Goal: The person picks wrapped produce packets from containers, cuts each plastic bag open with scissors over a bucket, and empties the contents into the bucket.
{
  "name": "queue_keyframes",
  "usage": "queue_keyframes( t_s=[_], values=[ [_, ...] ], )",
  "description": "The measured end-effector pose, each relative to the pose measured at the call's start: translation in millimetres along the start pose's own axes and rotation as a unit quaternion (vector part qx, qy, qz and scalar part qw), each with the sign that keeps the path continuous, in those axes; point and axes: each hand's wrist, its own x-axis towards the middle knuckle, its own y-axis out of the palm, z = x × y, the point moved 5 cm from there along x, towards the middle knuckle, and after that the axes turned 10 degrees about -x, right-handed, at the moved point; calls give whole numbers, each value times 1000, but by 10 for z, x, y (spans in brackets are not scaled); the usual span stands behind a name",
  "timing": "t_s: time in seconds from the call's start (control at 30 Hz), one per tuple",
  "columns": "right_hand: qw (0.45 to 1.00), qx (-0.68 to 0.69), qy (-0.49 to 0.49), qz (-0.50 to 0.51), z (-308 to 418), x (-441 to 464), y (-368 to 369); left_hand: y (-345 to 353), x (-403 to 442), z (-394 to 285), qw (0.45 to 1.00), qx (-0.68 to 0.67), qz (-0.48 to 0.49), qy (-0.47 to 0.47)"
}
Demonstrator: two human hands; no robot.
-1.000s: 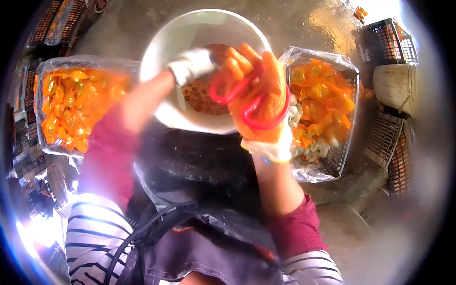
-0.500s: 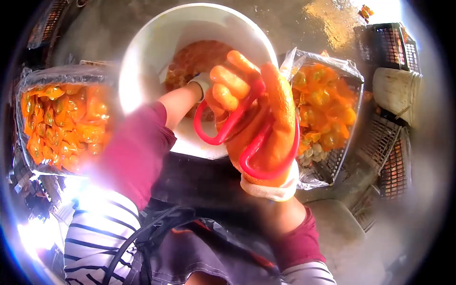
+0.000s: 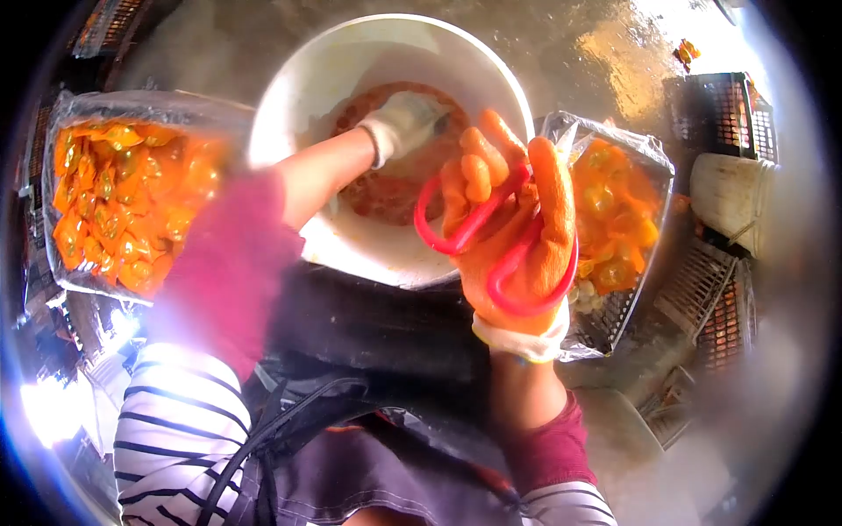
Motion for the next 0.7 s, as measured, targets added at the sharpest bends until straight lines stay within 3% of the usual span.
queue_keyframes(
  t_s=[0.03, 0.13, 0.17, 0.27, 0.4, 0.43, 0.47, 0.5, 0.53, 0.57, 0.63, 0.67, 0.7],
  values=[
    [1000, -5, 2, 5, 6, 16, -22, 108, 88, -40, 998, 30, -23, 58],
    [999, -26, 9, 29, 15, 77, 63, 604, 360, 9, 980, 193, 21, 35],
    [999, -42, 5, 19, 16, 76, 99, 779, 498, 97, 984, 168, 61, -12],
    [996, -82, -7, -47, 13, 43, 239, 841, 432, 112, 975, 145, 164, 27],
    [997, 21, 23, 76, 12, 117, 68, 521, 212, 402, 987, -7, 154, -50],
    [998, 17, 25, 57, 13, 89, 47, 190, 55, 427, 984, -79, 106, -116],
    [999, 13, 25, 40, 16, 62, 16, -293, -168, 231, 944, -200, 170, -197],
    [995, 13, 19, 96, 14, 66, -16, -380, -275, 273, 882, -394, 173, -194],
    [988, 13, 11, 152, 2, 104, -103, -511, -410, 330, 784, -570, 168, -179],
    [978, 12, 3, 207, -9, 133, -166, -805, -589, 249, 800, -569, 115, -151],
    [977, -24, -22, 210, -5, 61, -60, -1408, -958, 22, 810, -581, 25, -72],
    [986, -59, -36, 155, -18, 10, -11, -1647, -1113, -97, 803, -595, -12, -22],
    [996, -58, -50, 50, -37, -4, -61, -1794, -1242, -216, 723, -683, -31, -101]
  ],
)
